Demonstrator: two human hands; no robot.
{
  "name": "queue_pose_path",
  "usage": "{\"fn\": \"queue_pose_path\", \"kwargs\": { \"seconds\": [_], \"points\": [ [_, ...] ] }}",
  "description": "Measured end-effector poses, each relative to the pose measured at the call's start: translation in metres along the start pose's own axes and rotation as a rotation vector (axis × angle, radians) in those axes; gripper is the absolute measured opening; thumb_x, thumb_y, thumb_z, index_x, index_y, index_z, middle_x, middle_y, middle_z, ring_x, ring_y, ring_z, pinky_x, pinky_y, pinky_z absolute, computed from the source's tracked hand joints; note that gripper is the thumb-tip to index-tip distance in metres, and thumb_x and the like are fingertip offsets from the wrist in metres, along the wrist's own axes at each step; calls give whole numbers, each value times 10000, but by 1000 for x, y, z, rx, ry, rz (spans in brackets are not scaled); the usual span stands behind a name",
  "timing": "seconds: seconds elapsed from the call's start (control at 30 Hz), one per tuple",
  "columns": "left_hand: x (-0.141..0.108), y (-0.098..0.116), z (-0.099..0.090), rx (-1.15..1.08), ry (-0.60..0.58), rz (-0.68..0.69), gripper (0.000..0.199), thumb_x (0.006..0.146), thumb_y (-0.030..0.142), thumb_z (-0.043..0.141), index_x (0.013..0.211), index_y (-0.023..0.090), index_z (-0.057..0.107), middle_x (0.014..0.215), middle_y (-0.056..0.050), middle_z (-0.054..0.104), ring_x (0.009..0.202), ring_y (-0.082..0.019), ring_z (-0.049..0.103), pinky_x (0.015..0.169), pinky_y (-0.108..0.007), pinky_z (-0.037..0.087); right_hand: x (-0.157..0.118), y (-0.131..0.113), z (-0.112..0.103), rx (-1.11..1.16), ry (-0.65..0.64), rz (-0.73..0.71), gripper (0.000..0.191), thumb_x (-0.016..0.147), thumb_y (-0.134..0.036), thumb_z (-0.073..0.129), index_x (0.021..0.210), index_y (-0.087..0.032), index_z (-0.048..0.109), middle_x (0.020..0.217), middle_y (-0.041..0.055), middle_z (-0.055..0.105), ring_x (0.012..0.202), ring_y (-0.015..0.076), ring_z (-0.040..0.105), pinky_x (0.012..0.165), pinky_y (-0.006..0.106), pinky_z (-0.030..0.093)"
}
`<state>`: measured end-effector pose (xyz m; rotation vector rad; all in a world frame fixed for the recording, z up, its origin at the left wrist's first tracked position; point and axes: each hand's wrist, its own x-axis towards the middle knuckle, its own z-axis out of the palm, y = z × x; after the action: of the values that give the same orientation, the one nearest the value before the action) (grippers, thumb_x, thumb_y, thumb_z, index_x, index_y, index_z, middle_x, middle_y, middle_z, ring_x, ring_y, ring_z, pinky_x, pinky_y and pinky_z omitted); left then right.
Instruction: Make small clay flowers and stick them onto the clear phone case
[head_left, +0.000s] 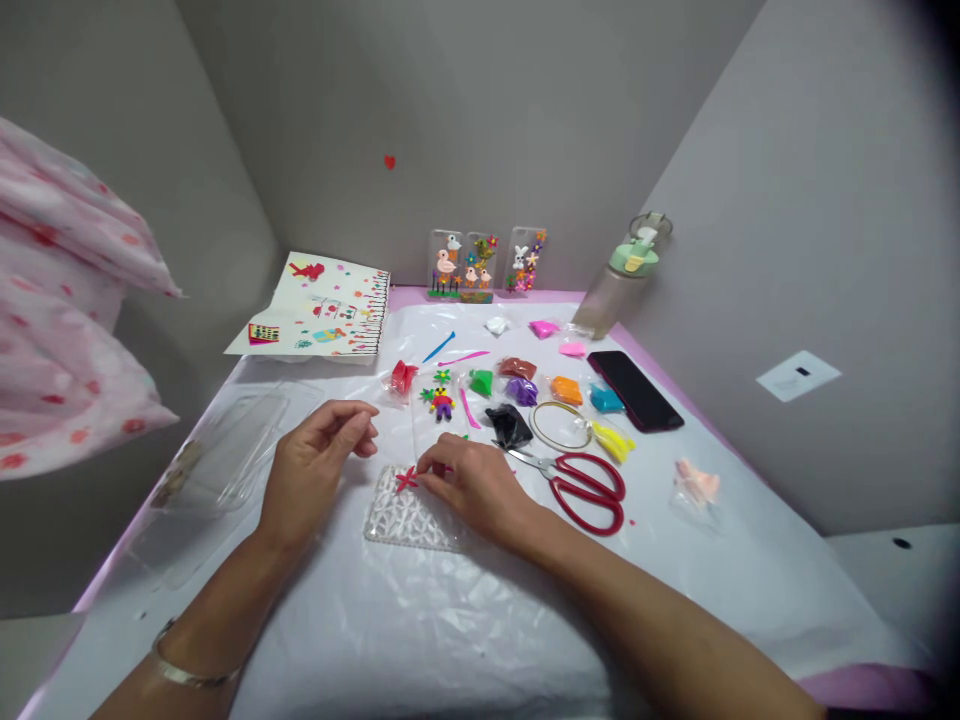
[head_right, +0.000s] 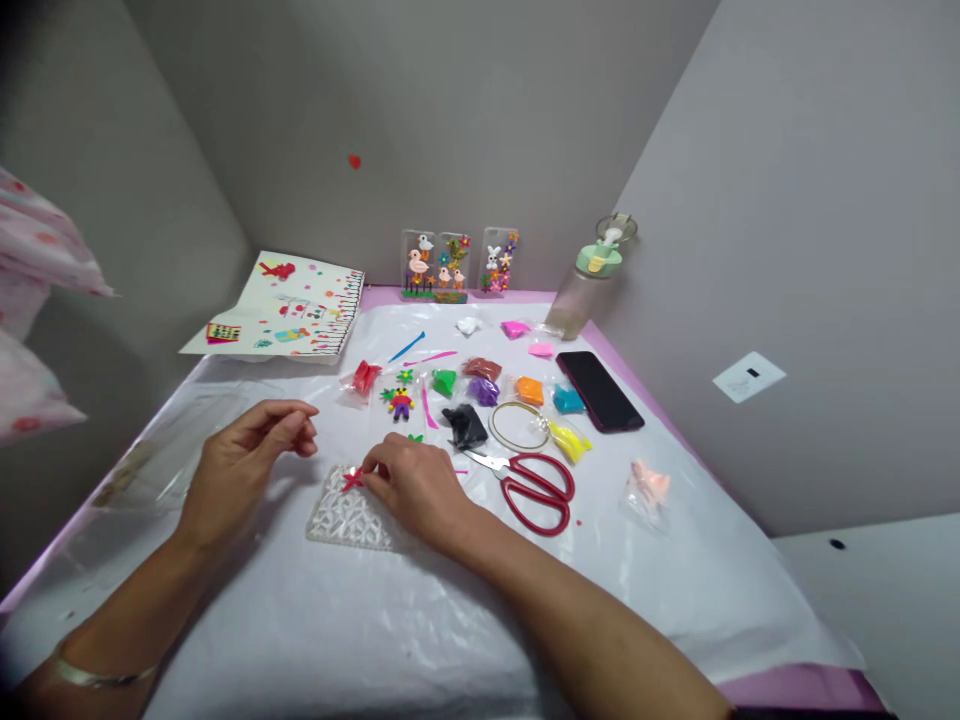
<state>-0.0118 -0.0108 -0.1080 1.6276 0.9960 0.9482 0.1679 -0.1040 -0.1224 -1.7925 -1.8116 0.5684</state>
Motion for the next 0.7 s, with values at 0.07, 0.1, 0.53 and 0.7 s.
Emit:
{"fn": "queue_pose_path", "kwargs": {
  "seconds": [0.07,0.1,0.53,0.7],
  "points": [
    [1,0,-2,2,8,2,203,886,419,648,940,229,698,789,16,664,711,-157,623,728,-256,475,0,0,2,-28,-17,11,58,901,-222,695,926,-208,745,913,40,710,740,149,616,660,263,374],
    [1,0,-2,4,4,5,194,885,413,648,924,229,697,781,16,662,715,-161,623,730,-258,475,0,1,3,-39,-17,10,64,904,-224,692,932,-207,748,919,43,712,740,149,616,658,264,370],
    [-3,2,-3,71,-39,30,165,905,393,628,862,242,679,730,26,644,719,-154,604,738,-254,461,2,1,9,-113,-21,-6,101,925,-250,666,963,-204,748,954,59,732,788,180,651,640,277,364],
    [-2,3,-1,75,-49,35,169,906,393,627,861,238,677,732,24,640,723,-158,599,741,-262,459,2,3,10,-120,-17,-13,98,924,-245,666,964,-208,748,955,63,731,788,182,651,631,280,359]
  ]
}}
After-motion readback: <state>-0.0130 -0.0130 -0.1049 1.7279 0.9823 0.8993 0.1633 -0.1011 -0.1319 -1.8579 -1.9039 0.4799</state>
